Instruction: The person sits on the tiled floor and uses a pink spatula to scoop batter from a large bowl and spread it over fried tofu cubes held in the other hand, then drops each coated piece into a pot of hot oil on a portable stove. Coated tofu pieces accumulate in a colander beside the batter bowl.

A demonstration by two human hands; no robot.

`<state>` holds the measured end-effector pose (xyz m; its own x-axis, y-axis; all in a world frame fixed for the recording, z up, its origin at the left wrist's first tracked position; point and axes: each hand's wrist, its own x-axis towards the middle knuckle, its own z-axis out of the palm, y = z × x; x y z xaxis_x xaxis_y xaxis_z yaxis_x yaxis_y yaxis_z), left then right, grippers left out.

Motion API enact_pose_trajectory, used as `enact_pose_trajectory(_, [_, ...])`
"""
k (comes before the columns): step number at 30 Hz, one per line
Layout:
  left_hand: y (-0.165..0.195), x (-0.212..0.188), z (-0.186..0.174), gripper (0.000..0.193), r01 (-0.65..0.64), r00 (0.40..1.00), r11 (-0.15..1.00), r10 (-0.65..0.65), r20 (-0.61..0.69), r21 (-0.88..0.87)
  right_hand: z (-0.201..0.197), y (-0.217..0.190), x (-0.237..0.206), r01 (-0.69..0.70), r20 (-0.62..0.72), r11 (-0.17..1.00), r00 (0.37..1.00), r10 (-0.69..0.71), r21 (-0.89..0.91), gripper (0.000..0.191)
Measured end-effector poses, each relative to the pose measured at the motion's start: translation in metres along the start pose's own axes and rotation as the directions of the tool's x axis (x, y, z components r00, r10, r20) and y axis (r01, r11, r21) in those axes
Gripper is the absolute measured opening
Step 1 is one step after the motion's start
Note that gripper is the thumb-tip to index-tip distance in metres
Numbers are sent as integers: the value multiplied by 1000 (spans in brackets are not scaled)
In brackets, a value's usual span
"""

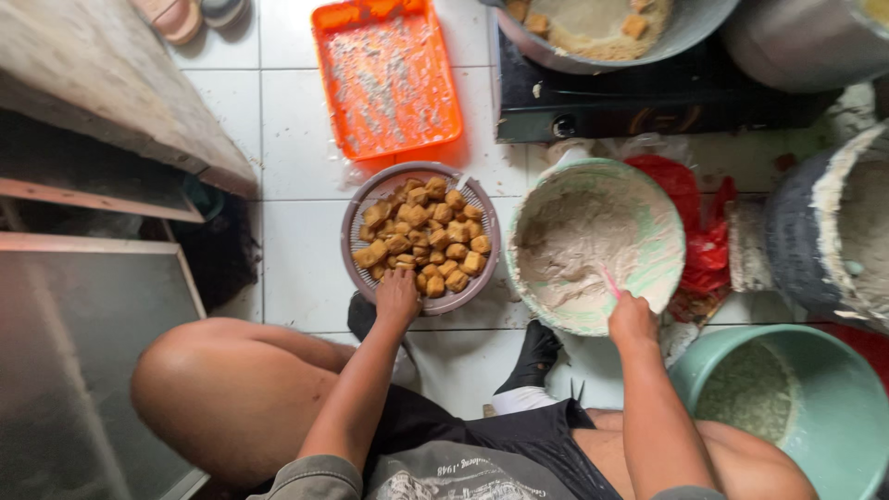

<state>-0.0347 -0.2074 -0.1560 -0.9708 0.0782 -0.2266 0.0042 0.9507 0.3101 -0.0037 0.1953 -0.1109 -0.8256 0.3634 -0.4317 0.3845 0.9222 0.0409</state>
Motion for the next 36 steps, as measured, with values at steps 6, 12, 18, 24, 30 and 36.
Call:
enact_pose_trajectory(6, [-6, -9, 1, 31, -38, 997, 996, 32, -71, -82, 22, -16, 2, 160, 322, 976, 941, -105, -151, 27])
enact_pose_trajectory(12, [-5, -1, 32, 26, -112, 993, 994, 112, -29, -17, 36, -45, -6, 160, 193, 759, 915, -354, 631, 37])
enact_pose_trajectory(18, [-2, -9, 34, 25, -63, 979, 964, 8, -205, -260, 10, -56, -21, -527, 547, 155, 771, -325, 836, 37])
enact_pose_trajectory(24, [27, 11, 7, 26, -44, 985, 777, -73, -158, -629, -59, -52, -46, -411, 351, -82, 852, -388, 908, 36])
enact_pose_trajectory(30, [161, -8, -33, 35, -36, 995, 252, 104, -10, -967, -101, -37, -104, -14, 25, 40, 954, -299, 999, 24])
enact_pose_trajectory(36, [220, -62, -83, 26, 254, 922, -274, 358, 147, -927, -100, -46, -126, 131, -162, -176, 972, -169, 976, 21])
